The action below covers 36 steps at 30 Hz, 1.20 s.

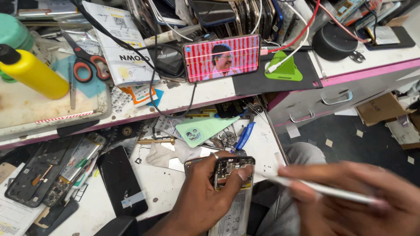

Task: The person disassembles a smartphone, removes the battery, and uses a screwdriver to adjust internal components. The person then reinserts the battery and continues to manipulate the phone's internal parts.

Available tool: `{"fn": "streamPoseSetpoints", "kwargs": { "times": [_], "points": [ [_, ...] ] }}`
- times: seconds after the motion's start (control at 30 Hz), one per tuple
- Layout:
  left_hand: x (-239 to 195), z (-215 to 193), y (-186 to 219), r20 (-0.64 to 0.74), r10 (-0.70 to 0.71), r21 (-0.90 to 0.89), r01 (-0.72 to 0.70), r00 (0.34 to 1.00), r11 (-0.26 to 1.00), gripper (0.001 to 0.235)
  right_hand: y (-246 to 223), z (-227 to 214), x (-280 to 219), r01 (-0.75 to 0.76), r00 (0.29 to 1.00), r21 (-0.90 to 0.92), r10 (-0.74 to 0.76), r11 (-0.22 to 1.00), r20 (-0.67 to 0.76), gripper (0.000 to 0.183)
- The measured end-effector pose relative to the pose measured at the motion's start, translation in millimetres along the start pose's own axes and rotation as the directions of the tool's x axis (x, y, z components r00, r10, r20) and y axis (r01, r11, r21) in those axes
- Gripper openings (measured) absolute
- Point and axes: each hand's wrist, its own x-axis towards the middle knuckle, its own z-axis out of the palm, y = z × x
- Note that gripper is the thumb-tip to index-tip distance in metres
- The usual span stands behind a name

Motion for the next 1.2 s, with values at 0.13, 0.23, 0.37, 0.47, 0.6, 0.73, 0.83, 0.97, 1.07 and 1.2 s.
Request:
{"fn": "streamPoseSetpoints", "kwargs": {
  "times": [0.13,0.23,0.37,0.47,0.6,0.73,0.83,0.97,1.07,1.2],
  "points": [
    [3.1,6.7,0.7,0.07,0.026,-0.065,-0.022,0.997,0.998,0.018,4.1,-18.5,-11.7,-0.211,0.973,-0.084,0.201,0.974,-0.117,0.025],
    [2.6,9.3,0.7,0.116,0.01,-0.073,-0.002,0.993,0.997,0.017,6.5,-23.8,-16.2,-0.312,0.944,-0.12,0.293,0.942,-0.151,0.032],
    [4.1,10.7,-1.0,0.167,0.031,-0.153,-0.005,0.985,0.988,0.017,4.3,-21.6,-14.4,-0.293,0.95,-0.106,0.277,0.95,-0.141,0.044],
    [5.0,11.0,-2.6,0.156,0.016,-0.172,0.011,0.988,0.985,0.017,3.8,-11.9,-11.6,-0.104,0.987,-0.006,0.103,0.995,-0.127,0.053],
    [4.0,8.6,-5.1,0.141,0.018,-0.214,0.013,0.99,0.977,0.016,9.8,-4.6,-9.1,-0.012,0.991,0.094,0.025,0.995,-0.134,0.064],
    [2.3,7.1,-6.1,0.107,0.021,-0.243,0.006,0.994,0.97,0.015,15.2,1.9,-6.7,-0.11,0.983,0.245,0.142,0.963,-0.119,0.061],
    [1.2,3.4,-6.0,0.076,0.007,-0.214,0.009,0.997,0.977,0.015,13.5,7.6,-3.1,-0.107,0.989,0.38,0.139,0.919,-0.056,0.056],
    [-2.1,-4.3,-6.8,0.025,-0.017,-0.234,0.023,1.0,0.972,0.017,6.5,21.7,-4.0,-0.096,0.993,0.046,0.099,0.994,-0.067,0.052],
    [-5.8,-10.6,-7.9,-0.007,-0.042,-0.256,0.039,0.999,0.966,0.018,3.7,26.9,-1.9,-0.019,0.998,-0.056,0.016,0.998,-0.064,0.052],
    [-10.9,-23.4,-9.8,-0.094,0.02,-0.264,-0.044,0.995,0.964,0.021,5.0,35.0,6.6,-0.034,0.997,0.476,0.061,0.879,-0.041,0.057]
  ]
}}
